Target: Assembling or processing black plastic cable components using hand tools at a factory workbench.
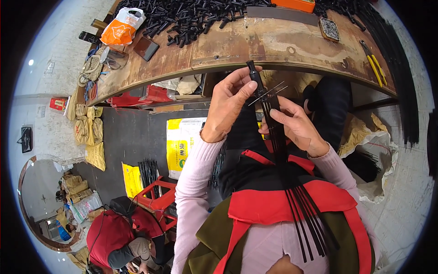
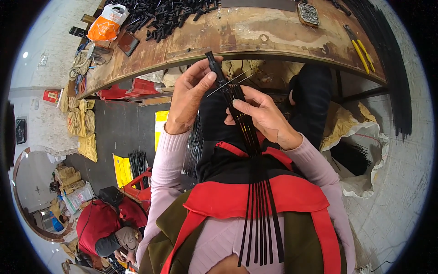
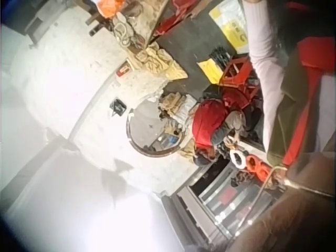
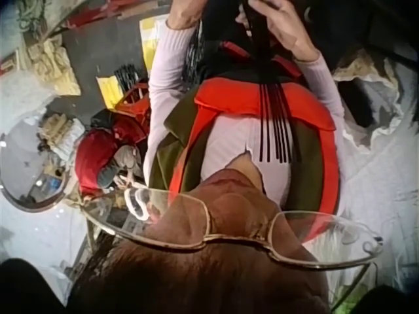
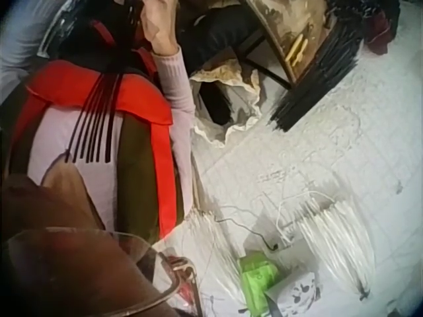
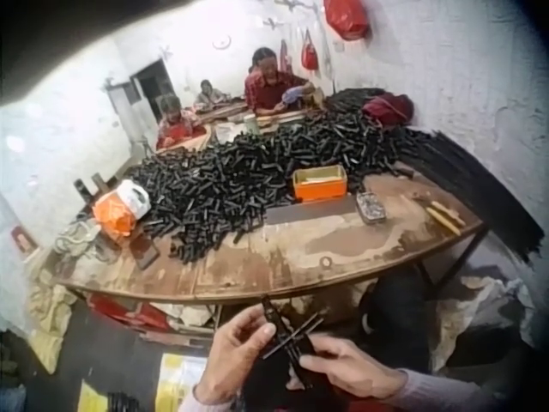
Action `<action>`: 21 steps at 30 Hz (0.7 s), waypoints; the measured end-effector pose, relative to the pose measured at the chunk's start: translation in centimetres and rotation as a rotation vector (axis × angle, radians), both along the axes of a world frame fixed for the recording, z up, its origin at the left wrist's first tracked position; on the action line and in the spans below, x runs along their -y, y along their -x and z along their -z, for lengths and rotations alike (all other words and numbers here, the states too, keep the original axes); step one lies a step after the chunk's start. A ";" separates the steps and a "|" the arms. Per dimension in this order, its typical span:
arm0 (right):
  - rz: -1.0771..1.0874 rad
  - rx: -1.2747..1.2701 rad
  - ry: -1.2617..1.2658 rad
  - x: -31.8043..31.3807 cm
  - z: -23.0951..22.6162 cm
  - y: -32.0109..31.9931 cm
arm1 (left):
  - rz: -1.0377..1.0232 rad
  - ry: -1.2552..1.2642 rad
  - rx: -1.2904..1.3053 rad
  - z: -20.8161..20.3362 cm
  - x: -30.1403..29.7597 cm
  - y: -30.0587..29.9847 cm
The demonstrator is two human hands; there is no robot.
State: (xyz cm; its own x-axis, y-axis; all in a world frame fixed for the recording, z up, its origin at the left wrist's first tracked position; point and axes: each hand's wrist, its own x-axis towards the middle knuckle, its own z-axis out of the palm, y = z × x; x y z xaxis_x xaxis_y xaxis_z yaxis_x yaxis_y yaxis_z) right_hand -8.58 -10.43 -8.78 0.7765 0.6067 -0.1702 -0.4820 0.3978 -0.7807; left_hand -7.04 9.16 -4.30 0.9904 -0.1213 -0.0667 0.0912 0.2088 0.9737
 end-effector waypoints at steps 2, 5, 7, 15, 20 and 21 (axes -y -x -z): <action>0.005 -0.015 0.000 0.0 -0.1 0.0 | -0.003 -0.022 -0.006 0.2 -0.1 0.0; 0.017 -0.025 0.002 -0.1 -0.3 0.1 | -0.028 -0.029 -0.016 0.4 -0.1 0.2; 0.022 -0.019 0.005 0.0 -0.4 0.1 | -0.092 -0.024 -0.022 0.8 0.4 0.3; 0.014 -0.016 0.030 0.0 -0.4 -0.1 | -0.119 0.183 -0.023 0.7 0.4 2.0; -0.005 -0.009 0.031 -0.3 -0.6 0.0 | -0.232 0.129 0.121 1.3 1.0 3.6; -0.007 -0.007 0.032 -0.3 -0.7 0.0 | -0.263 0.047 0.098 1.4 1.0 3.5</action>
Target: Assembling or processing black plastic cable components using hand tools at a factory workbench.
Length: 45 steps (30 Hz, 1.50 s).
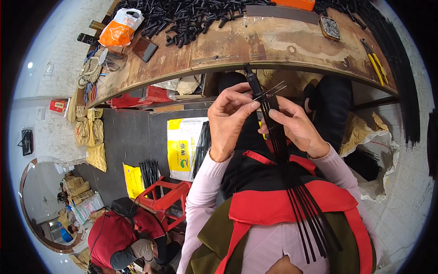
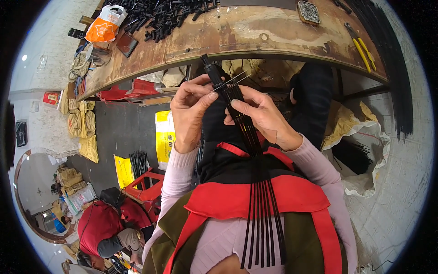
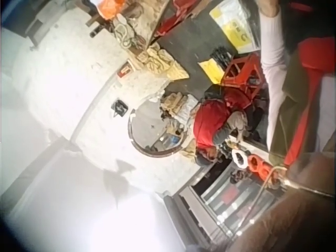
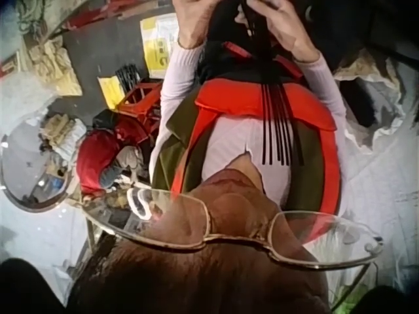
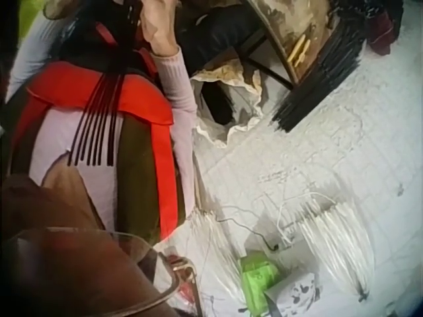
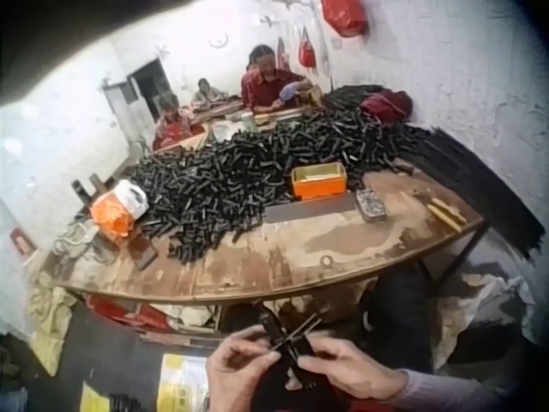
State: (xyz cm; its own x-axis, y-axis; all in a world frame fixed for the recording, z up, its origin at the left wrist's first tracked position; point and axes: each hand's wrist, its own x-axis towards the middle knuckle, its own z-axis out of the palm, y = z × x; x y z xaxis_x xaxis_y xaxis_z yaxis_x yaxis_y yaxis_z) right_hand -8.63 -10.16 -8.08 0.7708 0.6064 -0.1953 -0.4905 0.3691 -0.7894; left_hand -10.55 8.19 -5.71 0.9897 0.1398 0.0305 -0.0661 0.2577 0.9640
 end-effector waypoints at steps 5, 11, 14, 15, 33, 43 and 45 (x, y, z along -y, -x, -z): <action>0.012 0.014 0.006 -0.2 0.1 0.1 | -0.020 -0.013 -0.001 -0.1 0.2 -0.2; 0.023 0.008 -0.009 -0.2 0.2 0.1 | -0.030 -0.116 0.033 -0.3 0.1 -0.5; 0.004 0.010 -0.020 0.0 0.2 -0.1 | 0.113 0.194 0.001 0.2 -0.7 -1.3; -0.008 0.003 -0.030 0.1 0.3 -0.2 | 0.145 0.228 -0.020 0.3 -0.7 -1.5; 0.049 0.239 -0.088 -1.1 -0.4 -0.2 | 0.221 0.066 -0.046 -0.8 -1.6 -1.2; 0.100 0.302 0.044 -1.7 -0.7 -1.0 | 0.297 0.205 -0.006 0.5 -2.8 -1.5; 0.107 0.288 0.042 -1.8 -0.2 -1.2 | 0.325 0.268 -0.047 0.2 -2.5 -1.8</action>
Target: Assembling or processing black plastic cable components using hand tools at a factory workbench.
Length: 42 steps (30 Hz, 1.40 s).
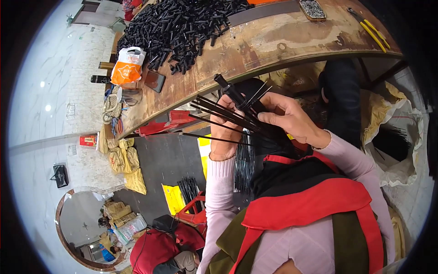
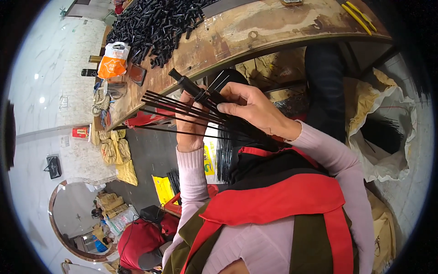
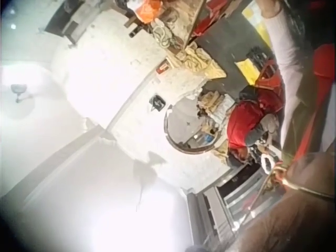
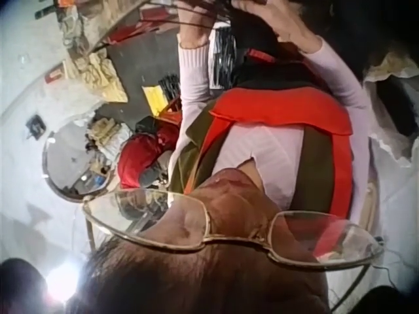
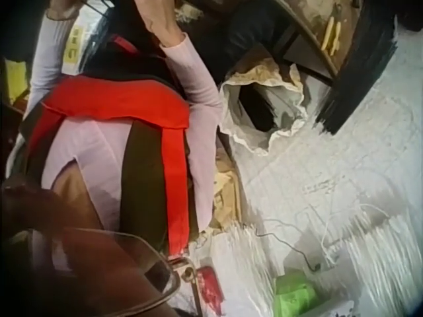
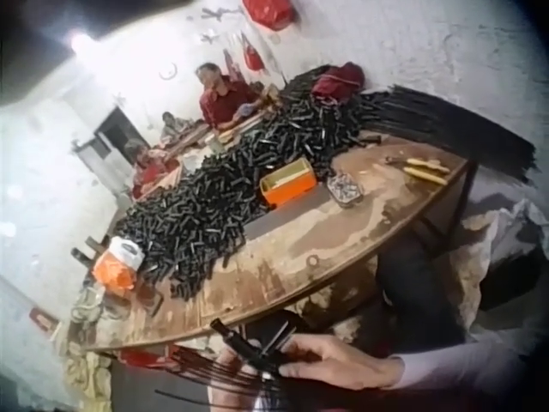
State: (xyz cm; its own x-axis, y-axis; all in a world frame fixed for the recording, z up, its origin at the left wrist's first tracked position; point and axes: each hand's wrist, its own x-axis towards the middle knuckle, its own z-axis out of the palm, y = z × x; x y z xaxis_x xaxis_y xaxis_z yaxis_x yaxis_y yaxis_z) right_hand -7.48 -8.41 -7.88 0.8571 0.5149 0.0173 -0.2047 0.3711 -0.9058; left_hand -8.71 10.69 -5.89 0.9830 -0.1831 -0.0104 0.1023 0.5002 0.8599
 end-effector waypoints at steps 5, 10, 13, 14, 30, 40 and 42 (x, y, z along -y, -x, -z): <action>-0.004 -0.069 -0.063 -0.4 0.7 -0.2 | -0.090 -0.030 -0.028 -0.5 0.8 0.2; -0.030 -0.175 -0.166 -0.9 1.8 -1.2 | -0.122 -0.040 -0.111 -0.5 0.3 -0.4; -0.035 -0.200 -0.217 -1.1 2.1 -1.6 | -0.165 -0.078 -0.082 -0.5 0.5 -0.5; -0.033 -0.200 -0.220 -1.0 2.3 -1.8 | -0.162 -0.081 -0.083 -0.6 0.6 -0.7; -0.128 -0.383 -0.355 -1.5 2.7 -3.2 | -0.103 -0.156 -0.094 -0.8 -0.5 -1.2; -0.201 -0.438 -0.393 -1.3 3.0 -3.9 | -0.066 -0.039 -0.136 -0.7 -1.0 -1.0; -0.207 -0.424 -0.350 -1.1 2.5 -3.9 | 0.000 -0.095 -0.047 -0.4 -1.3 -1.0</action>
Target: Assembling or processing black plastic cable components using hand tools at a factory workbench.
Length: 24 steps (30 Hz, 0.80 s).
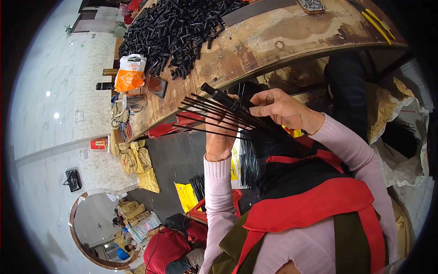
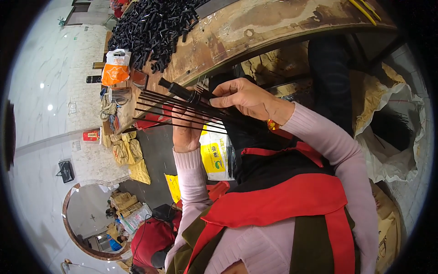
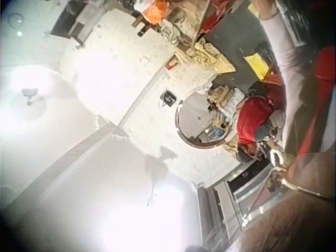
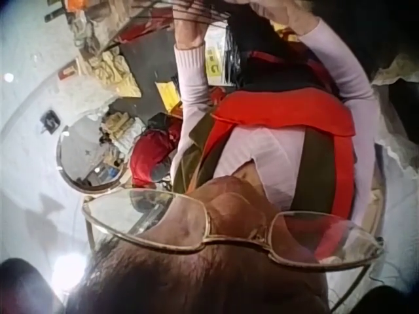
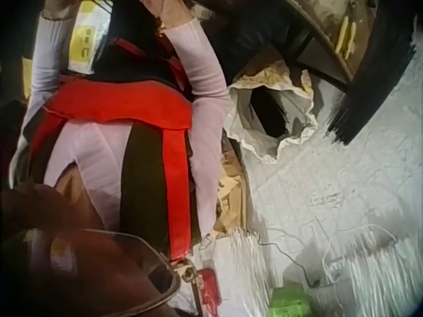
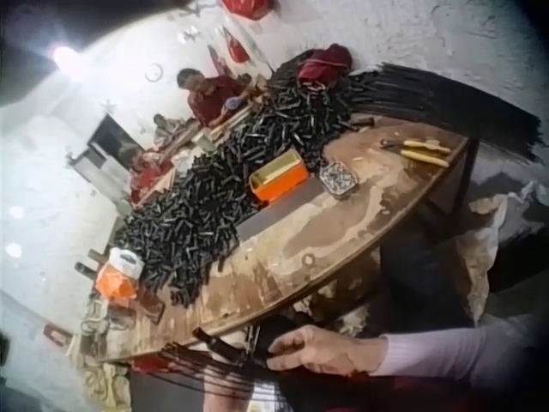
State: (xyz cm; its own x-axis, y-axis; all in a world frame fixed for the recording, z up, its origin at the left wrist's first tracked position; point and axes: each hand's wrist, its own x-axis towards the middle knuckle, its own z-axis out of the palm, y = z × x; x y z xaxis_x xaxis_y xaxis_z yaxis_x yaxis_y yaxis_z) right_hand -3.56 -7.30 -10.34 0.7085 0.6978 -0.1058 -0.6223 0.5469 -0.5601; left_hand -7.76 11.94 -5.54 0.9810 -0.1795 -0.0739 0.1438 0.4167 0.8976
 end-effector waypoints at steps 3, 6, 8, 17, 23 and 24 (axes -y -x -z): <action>0.027 0.001 0.006 0.0 0.2 0.3 | -0.011 -0.001 -0.018 -0.7 0.8 0.3; 0.106 0.018 -0.034 -0.2 0.2 1.0 | -0.036 0.084 -0.095 -0.7 1.0 -0.2; 0.149 0.052 -0.044 -0.3 0.0 1.3 | -0.057 -0.011 -0.020 -0.2 1.1 0.0; 0.182 0.230 0.143 -0.1 -0.6 2.0 | -0.035 0.042 -0.001 -0.3 1.4 0.4; 0.128 0.145 0.071 0.1 0.1 1.4 | -0.049 0.099 -0.117 -0.1 1.3 -0.1; 0.093 0.094 0.045 0.1 0.2 1.2 | -0.041 0.064 -0.121 0.0 1.2 -0.2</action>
